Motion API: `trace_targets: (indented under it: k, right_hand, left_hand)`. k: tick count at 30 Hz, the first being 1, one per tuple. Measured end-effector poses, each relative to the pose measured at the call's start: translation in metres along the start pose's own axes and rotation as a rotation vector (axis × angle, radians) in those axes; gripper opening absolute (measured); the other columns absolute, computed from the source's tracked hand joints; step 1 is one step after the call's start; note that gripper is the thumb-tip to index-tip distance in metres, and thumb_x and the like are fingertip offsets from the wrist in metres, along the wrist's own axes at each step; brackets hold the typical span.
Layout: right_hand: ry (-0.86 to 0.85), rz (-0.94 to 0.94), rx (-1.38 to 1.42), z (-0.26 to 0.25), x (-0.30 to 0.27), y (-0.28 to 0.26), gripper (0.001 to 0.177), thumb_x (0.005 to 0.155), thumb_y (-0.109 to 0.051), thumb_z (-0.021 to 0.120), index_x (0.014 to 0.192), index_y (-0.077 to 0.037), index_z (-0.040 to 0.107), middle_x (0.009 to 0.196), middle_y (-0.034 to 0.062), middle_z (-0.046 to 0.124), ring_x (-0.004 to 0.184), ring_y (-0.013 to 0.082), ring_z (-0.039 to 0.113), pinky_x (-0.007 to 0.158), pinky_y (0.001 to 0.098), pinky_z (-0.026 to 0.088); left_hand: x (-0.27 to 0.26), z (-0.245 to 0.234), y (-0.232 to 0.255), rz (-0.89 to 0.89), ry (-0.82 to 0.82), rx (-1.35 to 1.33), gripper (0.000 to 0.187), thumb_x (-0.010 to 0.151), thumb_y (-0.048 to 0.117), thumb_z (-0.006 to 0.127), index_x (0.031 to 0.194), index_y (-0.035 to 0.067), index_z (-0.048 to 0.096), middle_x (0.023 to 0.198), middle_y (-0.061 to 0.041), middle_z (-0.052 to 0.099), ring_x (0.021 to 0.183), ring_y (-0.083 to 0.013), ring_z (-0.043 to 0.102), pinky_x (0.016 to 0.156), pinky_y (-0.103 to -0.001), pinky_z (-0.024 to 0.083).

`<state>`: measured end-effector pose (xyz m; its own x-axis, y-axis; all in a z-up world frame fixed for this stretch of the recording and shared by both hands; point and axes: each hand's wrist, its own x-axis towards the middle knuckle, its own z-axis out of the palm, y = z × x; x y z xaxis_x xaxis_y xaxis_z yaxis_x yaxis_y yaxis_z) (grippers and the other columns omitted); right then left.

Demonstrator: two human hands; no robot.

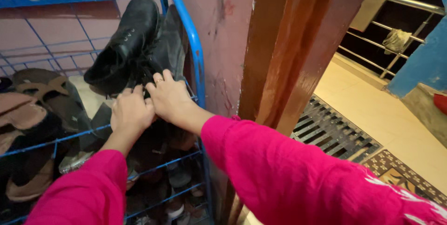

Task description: The person sorts through clothing items and several pairs of shoes, picking them up from the floor and placing them onto a blue wire rack.

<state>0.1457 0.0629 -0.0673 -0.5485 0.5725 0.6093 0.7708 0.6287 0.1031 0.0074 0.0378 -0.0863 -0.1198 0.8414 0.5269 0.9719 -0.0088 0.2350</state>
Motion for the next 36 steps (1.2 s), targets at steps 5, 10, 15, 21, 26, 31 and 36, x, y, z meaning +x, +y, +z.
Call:
trace_targets:
  k: [5, 10, 15, 21, 26, 31, 36]
  right_hand:
    - [-0.062, 0.014, -0.041, 0.000, -0.002, -0.006, 0.032, 0.087, -0.033, 0.064, 0.111, -0.012, 0.069, 0.120, 0.0111, 0.061, 0.119, 0.0331, 0.053, 0.070, 0.0480, 0.059]
    - [-0.147, 0.038, -0.099, -0.007, 0.001, -0.012, 0.039, 0.084, -0.040, 0.065, 0.111, -0.011, 0.067, 0.122, 0.0126, 0.059, 0.120, 0.0372, 0.051, 0.072, 0.0495, 0.059]
    - [-0.092, -0.053, 0.021, 0.000, 0.002, -0.007, 0.047, 0.085, -0.033, 0.064, 0.128, -0.014, 0.064, 0.139, 0.0151, 0.056, 0.120, 0.0380, 0.050, 0.070, 0.0555, 0.057]
    - [-0.436, -0.125, -0.099, -0.006, 0.019, -0.012, 0.051, 0.089, -0.035, 0.066, 0.135, -0.013, 0.062, 0.138, 0.0028, 0.059, 0.133, 0.0322, 0.045, 0.091, 0.0605, 0.049]
    - [-0.531, -0.215, -0.208, 0.001, 0.038, -0.014, 0.049, 0.086, -0.039, 0.070, 0.129, -0.015, 0.067, 0.132, 0.0009, 0.065, 0.130, 0.0275, 0.051, 0.104, 0.0660, 0.038]
    - [-0.540, -0.270, -0.140, 0.029, 0.051, 0.005, 0.033, 0.084, -0.034, 0.075, 0.113, -0.018, 0.079, 0.116, 0.0065, 0.077, 0.114, 0.0246, 0.072, 0.112, 0.0568, 0.039]
    - [-0.655, -0.241, -0.146, 0.048, 0.066, -0.002, 0.037, 0.074, -0.035, 0.084, 0.107, -0.018, 0.080, 0.114, 0.0069, 0.076, 0.112, 0.0270, 0.071, 0.101, 0.0499, 0.047]
  left_hand:
    - [-0.004, -0.002, 0.002, -0.006, -0.083, 0.016, 0.041, 0.090, 0.024, 0.056, 0.123, 0.004, 0.068, 0.127, -0.025, 0.065, 0.120, -0.0441, 0.061, 0.101, -0.053, 0.049]
    - [-0.008, -0.016, 0.010, -0.031, -0.123, -0.048, 0.044, 0.088, 0.025, 0.057, 0.127, 0.007, 0.066, 0.131, -0.026, 0.060, 0.122, -0.0456, 0.056, 0.099, -0.055, 0.047]
    - [-0.011, -0.021, 0.013, -0.075, -0.119, -0.119, 0.048, 0.096, 0.038, 0.059, 0.130, 0.004, 0.060, 0.143, -0.025, 0.052, 0.131, -0.0450, 0.050, 0.105, -0.054, 0.044]
    - [-0.014, -0.021, 0.009, -0.002, -0.036, -0.185, 0.065, 0.082, 0.031, 0.074, 0.136, 0.002, 0.052, 0.150, -0.032, 0.036, 0.136, -0.0517, 0.038, 0.106, -0.057, 0.040]
    - [-0.013, -0.017, -0.002, 0.031, -0.055, -0.172, 0.065, 0.080, 0.020, 0.070, 0.140, 0.004, 0.051, 0.153, -0.031, 0.038, 0.138, -0.0507, 0.040, 0.110, -0.056, 0.039]
    - [-0.002, -0.026, -0.028, 0.220, 0.119, 0.121, 0.074, 0.072, 0.016, 0.070, 0.142, 0.004, 0.051, 0.153, -0.032, 0.035, 0.141, -0.0477, 0.039, 0.114, -0.056, 0.036]
    - [0.039, -0.053, -0.055, -0.028, -0.137, 0.183, 0.066, 0.079, 0.022, 0.073, 0.138, 0.000, 0.050, 0.140, -0.024, 0.056, 0.133, -0.0417, 0.052, 0.107, -0.060, 0.042]
